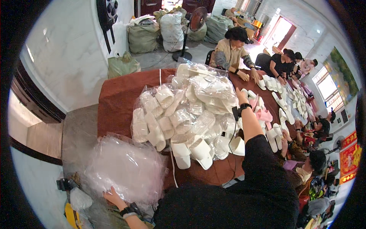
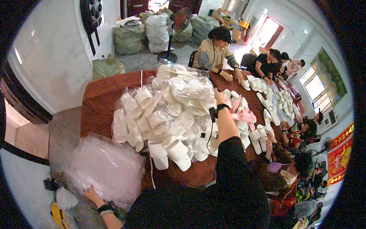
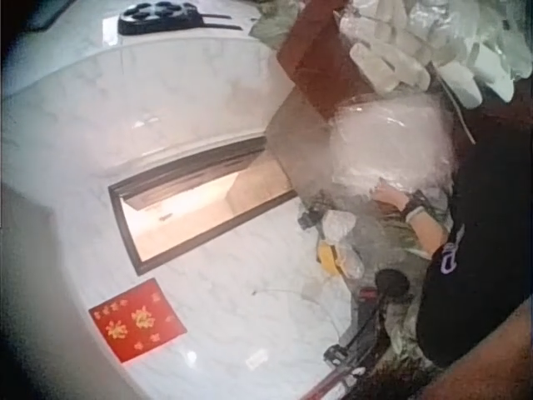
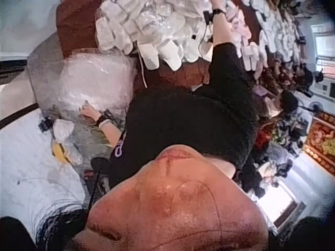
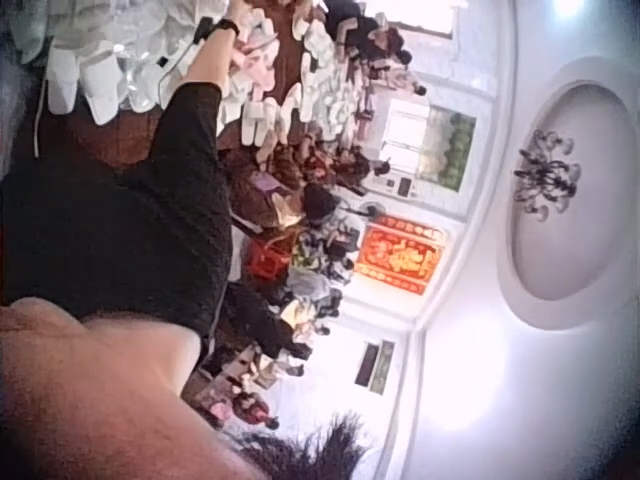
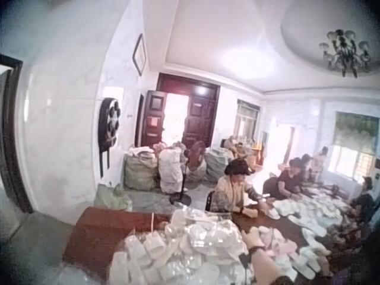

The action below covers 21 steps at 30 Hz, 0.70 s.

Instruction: Packing pairs of slippers into plastic bags.

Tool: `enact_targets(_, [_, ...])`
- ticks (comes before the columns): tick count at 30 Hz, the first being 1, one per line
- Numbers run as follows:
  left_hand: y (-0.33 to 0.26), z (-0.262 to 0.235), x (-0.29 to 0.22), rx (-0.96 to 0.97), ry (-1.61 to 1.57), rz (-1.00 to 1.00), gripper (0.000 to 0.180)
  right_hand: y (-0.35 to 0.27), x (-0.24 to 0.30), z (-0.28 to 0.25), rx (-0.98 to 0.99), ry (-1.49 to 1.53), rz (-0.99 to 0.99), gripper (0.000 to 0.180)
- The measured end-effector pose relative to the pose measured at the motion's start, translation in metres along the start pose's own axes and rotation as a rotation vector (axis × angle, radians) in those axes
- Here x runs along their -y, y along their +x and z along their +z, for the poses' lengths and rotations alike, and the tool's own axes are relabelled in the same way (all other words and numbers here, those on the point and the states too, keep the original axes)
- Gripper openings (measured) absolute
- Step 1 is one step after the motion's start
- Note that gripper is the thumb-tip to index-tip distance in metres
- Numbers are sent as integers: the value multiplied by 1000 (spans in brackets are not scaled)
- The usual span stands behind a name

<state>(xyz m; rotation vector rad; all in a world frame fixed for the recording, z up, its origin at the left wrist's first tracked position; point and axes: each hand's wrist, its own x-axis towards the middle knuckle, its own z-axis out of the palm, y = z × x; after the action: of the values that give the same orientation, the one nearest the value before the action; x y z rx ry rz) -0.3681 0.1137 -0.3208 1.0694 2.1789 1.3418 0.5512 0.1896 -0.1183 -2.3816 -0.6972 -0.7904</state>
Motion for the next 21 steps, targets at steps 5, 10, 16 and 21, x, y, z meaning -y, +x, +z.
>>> enact_targets(5, [-32, -69, -47, -204, 512, 104, 73, -103, 88, -49, 885, 394, 357, 28])
enact_targets(10, [-37, -36, -86, -116, 538, 270, 74, -96, 56, -16, 902, 849, 359, 65])
enact_targets(16, [-51, -11, -124, -25, 409, 596, 77, -129, 93, -50, 627, 370, -271, 61])
enact_targets(21, [-91, -3, -177, 118, 335, 639, 77, -158, 118, -81, 654, 176, -524, 32])
